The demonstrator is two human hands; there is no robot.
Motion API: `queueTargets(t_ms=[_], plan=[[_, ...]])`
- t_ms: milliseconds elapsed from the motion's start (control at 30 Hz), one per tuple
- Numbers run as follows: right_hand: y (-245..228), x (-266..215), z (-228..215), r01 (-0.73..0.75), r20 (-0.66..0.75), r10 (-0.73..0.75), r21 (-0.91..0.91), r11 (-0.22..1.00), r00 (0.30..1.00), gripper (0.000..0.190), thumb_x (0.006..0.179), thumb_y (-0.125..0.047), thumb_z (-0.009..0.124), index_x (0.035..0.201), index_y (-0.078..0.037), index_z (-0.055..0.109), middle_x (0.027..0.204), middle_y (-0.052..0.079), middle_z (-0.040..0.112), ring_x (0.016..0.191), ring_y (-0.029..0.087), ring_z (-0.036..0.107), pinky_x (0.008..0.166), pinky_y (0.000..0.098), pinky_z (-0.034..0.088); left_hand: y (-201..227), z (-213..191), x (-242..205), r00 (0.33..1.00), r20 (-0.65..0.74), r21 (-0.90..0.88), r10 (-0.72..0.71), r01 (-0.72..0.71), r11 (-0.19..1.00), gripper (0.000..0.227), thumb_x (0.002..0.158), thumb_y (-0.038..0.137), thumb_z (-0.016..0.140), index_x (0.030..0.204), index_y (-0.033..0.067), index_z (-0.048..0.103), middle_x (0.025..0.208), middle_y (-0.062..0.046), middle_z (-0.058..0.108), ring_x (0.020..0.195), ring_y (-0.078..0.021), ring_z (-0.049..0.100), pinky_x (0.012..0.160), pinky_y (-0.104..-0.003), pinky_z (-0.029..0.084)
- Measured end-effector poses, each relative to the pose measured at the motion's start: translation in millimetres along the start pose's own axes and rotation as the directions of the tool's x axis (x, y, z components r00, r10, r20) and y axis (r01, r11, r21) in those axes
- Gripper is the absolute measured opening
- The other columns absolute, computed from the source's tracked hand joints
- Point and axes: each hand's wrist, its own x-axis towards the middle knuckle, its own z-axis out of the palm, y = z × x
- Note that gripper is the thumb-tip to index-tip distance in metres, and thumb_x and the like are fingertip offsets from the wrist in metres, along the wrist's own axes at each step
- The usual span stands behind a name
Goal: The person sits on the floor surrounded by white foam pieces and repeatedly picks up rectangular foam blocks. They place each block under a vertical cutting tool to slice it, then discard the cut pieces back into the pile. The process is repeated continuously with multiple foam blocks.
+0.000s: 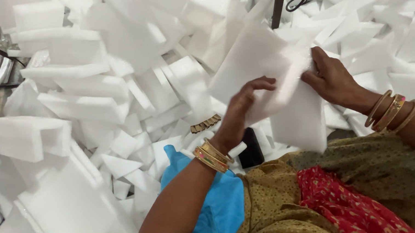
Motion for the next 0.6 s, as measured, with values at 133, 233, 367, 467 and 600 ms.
queueTargets(t_ms=[133,233,367,467,600], plan=[[-18.9,-10.8,6.6,0.063,0.04,-0.061,-0.055,0.996,0.997,0.054,0.094,-0.022,0.066,0.135,0.004,0.043,0.09,0.021,0.067,0.075,0.036,0.067,0.065,0.0454,0.054,-14.4,-20.4,10.6,0.887,-0.119,-0.557,-0.447,0.313,0.769,0.093,0.089,0.092,0.017,0.094,0.0114,0.063,0.125,-0.017,0.073,0.138,-0.0314,0.055,0.119,-0.069,0.02],[-30.9,-15.4,12.2,0.241,0.053,-0.235,-0.21,0.948,0.971,0.054,0.091,-0.022,0.069,0.133,0.005,0.048,0.098,0.026,0.066,0.085,0.042,0.066,0.072,0.0523,0.055,-24.9,-33.4,12.0,0.79,-0.072,-0.62,-0.609,0.443,0.648,0.107,0.076,0.1,0.011,0.081,0.0076,0.064,0.097,-0.019,0.073,0.113,-0.0355,0.068,0.107,-0.067,0.029],[-38.4,-16.9,8.0,0.229,0.209,-0.18,-0.241,0.943,0.961,0.054,0.088,-0.027,0.072,0.132,-0.004,0.051,0.104,0.022,0.067,0.087,0.038,0.068,0.076,0.0501,0.057,-28.1,-42.1,11.7,0.738,0.021,-0.572,-0.674,0.562,0.598,0.117,0.072,0.102,0.013,0.087,-0.0001,0.067,0.1,-0.023,0.073,0.1,-0.0373,0.069,0.096,-0.076,0.04],[-34.3,-16.3,2.1,0.479,0.185,-0.443,-0.299,0.825,0.877,0.06,0.079,-0.023,0.073,0.13,-0.001,0.051,0.119,0.023,0.065,0.101,0.041,0.066,0.082,0.0509,0.057,-19.3,-44.6,7.5,0.719,0.137,-0.475,-0.681,0.652,0.592,0.115,0.075,0.098,0.024,0.101,-0.0042,0.07,0.104,-0.021,0.074,0.11,-0.0392,0.067,0.094,-0.074,0.045],[-26.2,-19.4,2.2,0.57,0.181,-0.541,-0.308,0.762,0.821,0.06,0.077,-0.019,0.074,0.128,-0.003,0.048,0.132,0.02,0.061,0.115,0.043,0.063,0.087,0.0522,0.058,-10.3,-43.7,-4.7,0.71,0.33,-0.406,-0.622,0.702,0.585,0.082,0.081,0.072,0.055,0.119,-0.0001,0.065,0.114,-0.014,0.075,0.126,-0.0373,0.062,0.095,-0.066,0.048]])
